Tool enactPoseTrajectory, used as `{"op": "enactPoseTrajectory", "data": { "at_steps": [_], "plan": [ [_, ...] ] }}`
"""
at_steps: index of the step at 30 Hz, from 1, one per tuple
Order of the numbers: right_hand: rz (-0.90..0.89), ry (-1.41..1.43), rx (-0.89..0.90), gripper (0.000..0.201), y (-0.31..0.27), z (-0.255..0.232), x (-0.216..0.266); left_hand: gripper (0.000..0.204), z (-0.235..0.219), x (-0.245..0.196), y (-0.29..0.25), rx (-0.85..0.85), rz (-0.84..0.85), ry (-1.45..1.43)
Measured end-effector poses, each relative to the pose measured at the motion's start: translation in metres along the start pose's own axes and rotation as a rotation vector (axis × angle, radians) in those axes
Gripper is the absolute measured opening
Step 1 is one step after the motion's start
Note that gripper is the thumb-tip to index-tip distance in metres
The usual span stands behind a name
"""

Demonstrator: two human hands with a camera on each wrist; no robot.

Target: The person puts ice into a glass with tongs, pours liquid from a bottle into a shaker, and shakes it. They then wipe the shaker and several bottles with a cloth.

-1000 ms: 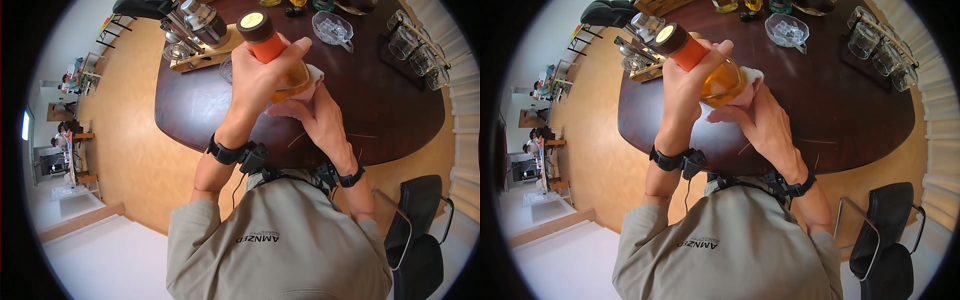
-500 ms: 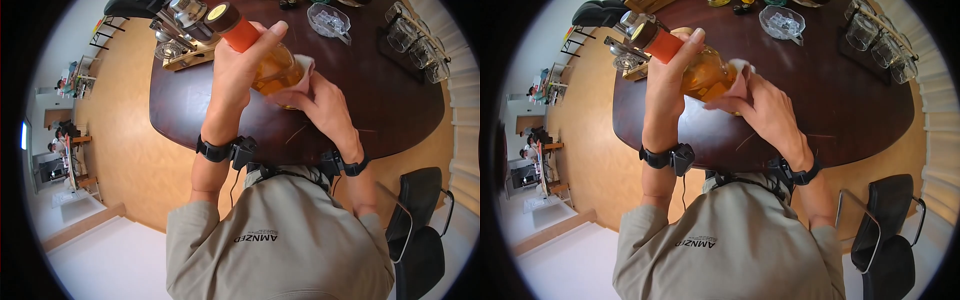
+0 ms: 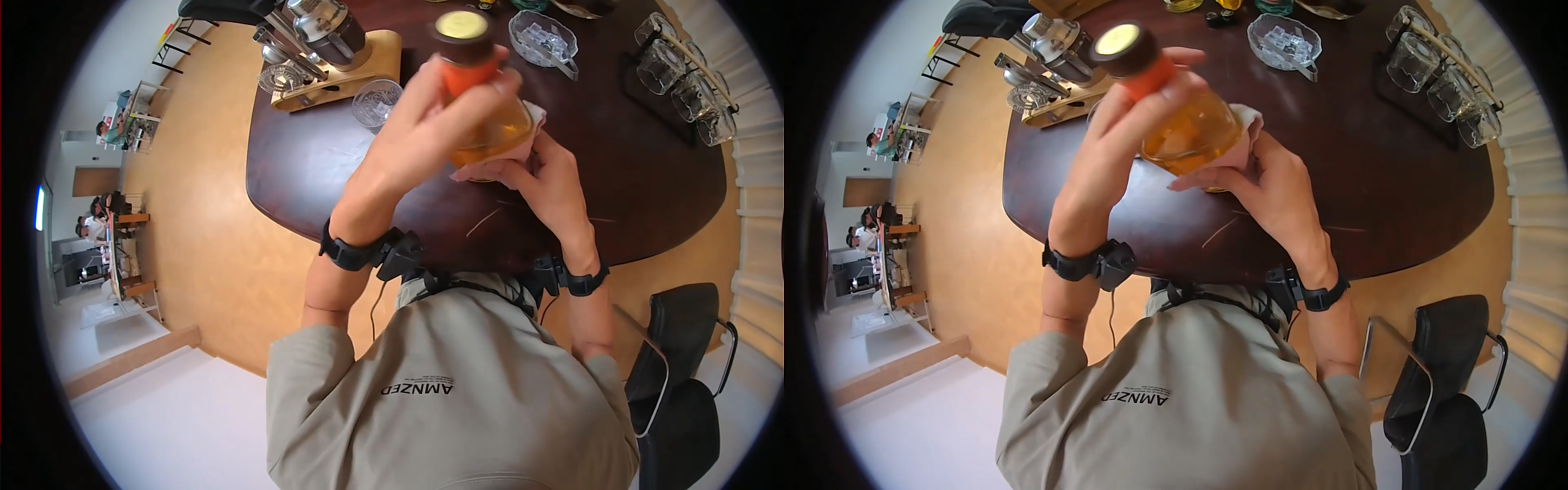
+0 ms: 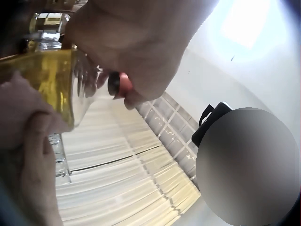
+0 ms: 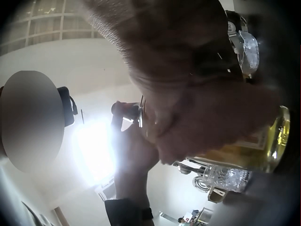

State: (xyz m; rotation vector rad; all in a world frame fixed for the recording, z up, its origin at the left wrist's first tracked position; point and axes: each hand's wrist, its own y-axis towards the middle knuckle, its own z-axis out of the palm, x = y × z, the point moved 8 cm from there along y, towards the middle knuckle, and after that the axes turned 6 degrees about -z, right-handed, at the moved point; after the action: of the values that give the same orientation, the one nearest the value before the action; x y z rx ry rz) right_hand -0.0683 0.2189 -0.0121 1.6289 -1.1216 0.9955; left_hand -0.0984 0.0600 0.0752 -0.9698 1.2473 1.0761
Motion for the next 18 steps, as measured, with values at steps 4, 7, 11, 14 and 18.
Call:
{"op": "enactPoseTrajectory", "data": {
  "at_steps": [4,7,11,14,18],
  "plan": [
    [-0.06,0.001,-0.019,0.051,-0.001,-0.01,0.005,0.04,0.022,-0.002,0.004,0.22,0.045,0.257],
    [-0.043,0.063,-0.029,0.04,-0.003,-0.007,-0.008,0.037,0.016,-0.008,0.01,0.154,0.226,0.442],
    [0.06,-0.028,0.0,0.026,-0.008,-0.001,-0.027,0.052,0.003,-0.02,0.014,-0.069,0.379,0.637],
    [0.131,-0.281,-0.023,0.023,-0.011,-0.008,-0.039,0.064,-0.001,-0.034,0.011,-0.317,0.571,0.981],
    [0.302,-0.064,-0.011,0.019,-0.017,-0.01,-0.051,0.079,-0.006,-0.029,0.027,-0.434,0.638,0.869]
  ]
}}
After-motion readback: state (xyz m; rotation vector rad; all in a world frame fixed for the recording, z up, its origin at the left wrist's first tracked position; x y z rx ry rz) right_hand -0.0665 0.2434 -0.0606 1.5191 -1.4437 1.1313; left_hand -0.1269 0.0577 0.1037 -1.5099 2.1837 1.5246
